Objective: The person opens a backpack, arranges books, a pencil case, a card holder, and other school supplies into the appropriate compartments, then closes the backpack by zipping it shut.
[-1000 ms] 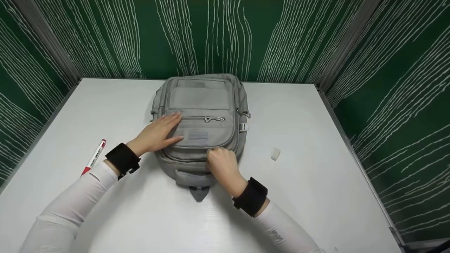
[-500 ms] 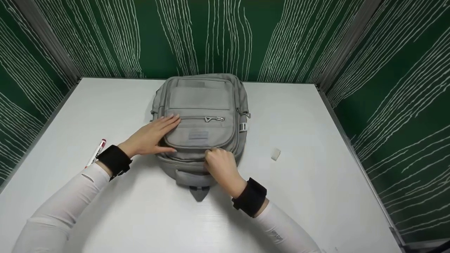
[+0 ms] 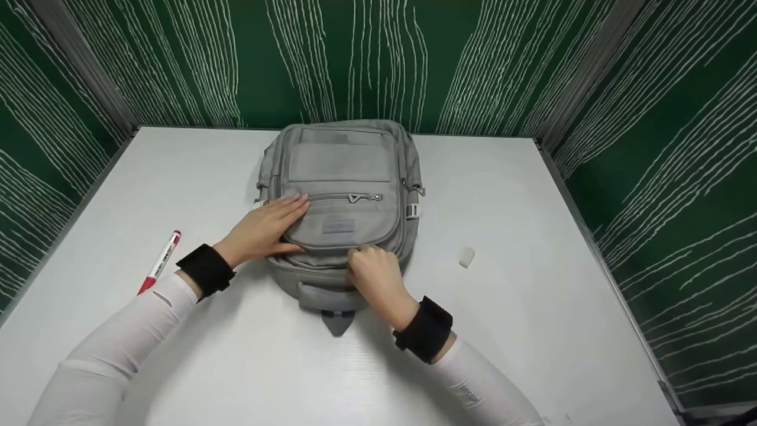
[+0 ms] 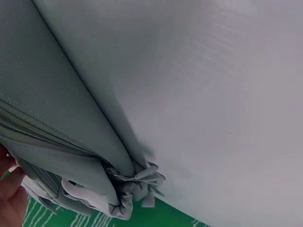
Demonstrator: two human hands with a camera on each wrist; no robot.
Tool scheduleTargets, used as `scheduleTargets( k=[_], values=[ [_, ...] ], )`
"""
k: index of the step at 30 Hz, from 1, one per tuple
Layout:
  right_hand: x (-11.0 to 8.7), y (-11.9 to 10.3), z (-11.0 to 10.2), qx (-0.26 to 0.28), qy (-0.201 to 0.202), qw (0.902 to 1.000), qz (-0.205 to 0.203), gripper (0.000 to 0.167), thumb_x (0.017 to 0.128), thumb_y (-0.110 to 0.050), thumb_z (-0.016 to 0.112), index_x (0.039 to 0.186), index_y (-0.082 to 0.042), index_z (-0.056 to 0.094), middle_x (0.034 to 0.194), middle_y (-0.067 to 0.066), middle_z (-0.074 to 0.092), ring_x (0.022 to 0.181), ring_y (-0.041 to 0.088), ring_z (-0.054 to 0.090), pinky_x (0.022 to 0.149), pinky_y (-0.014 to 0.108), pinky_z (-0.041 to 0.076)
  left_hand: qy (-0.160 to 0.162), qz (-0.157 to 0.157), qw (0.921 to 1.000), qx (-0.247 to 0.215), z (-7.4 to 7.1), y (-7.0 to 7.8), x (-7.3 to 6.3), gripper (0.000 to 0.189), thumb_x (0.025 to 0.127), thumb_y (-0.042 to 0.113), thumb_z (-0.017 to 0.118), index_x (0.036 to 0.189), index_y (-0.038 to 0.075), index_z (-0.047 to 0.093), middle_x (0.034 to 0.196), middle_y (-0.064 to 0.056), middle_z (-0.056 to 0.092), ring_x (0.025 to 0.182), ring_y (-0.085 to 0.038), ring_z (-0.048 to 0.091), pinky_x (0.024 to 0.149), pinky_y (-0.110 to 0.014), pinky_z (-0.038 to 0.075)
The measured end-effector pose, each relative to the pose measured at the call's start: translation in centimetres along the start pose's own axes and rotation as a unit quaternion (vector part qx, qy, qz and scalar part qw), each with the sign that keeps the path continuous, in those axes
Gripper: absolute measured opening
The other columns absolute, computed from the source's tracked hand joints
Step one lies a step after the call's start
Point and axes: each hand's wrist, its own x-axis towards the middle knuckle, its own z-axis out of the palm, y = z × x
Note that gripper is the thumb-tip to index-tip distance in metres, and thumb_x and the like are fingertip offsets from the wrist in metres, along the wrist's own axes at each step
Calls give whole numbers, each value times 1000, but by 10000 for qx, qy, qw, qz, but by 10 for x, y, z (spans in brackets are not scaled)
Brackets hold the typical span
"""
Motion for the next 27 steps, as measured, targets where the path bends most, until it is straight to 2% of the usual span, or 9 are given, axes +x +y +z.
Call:
scheduleTargets(
  k=[4,10,15,18,23,27],
  values=[
    [0,2,-1,-39,64,10000,13,11,83,0,73,74,-6,71,67,6,64,57,25,63,49,42,51,149,-33,9996,238,1,7,4,90,90,55,71,152,-5,44,159,-22,46,149,-35,46,126,-42,35],
    [-2,3,-1,-131,116,9998,18,11,82,0,74,73,-6,70,67,6,64,57,24,61,49,42,51,197,-146,9983,533,5,19,10,88,91,59,68,149,-5,47,157,-21,49,146,-34,49,124,-41,38],
    [-4,2,-1,-173,73,9998,-1,12,82,0,73,72,-7,68,66,6,63,57,25,62,49,42,51,264,-287,9964,758,9,37,19,88,92,62,65,147,-5,50,154,-21,52,142,-33,54,121,-40,42],
    [-4,4,-1,-243,91,9997,41,15,81,1,72,70,-7,66,64,6,60,55,24,59,48,41,49,410,-422,9918,1134,13,51,27,89,91,65,64,145,-5,53,151,-19,57,138,-31,58,118,-38,46],
    [-6,10,-1,-318,94,9994,67,20,80,2,73,67,-7,62,62,6,58,54,23,58,48,41,50,714,-796,9795,1710,20,78,38,89,88,69,64,141,-2,58,144,-15,64,130,-25,65,112,-34,51],
    [-6,15,1,-233,11,9996,160,20,80,2,73,66,-7,61,63,6,59,55,26,60,49,43,51,545,-988,9774,1788,20,91,42,89,90,71,61,143,-1,56,146,-14,62,132,-25,63,112,-35,51]
  ],
)
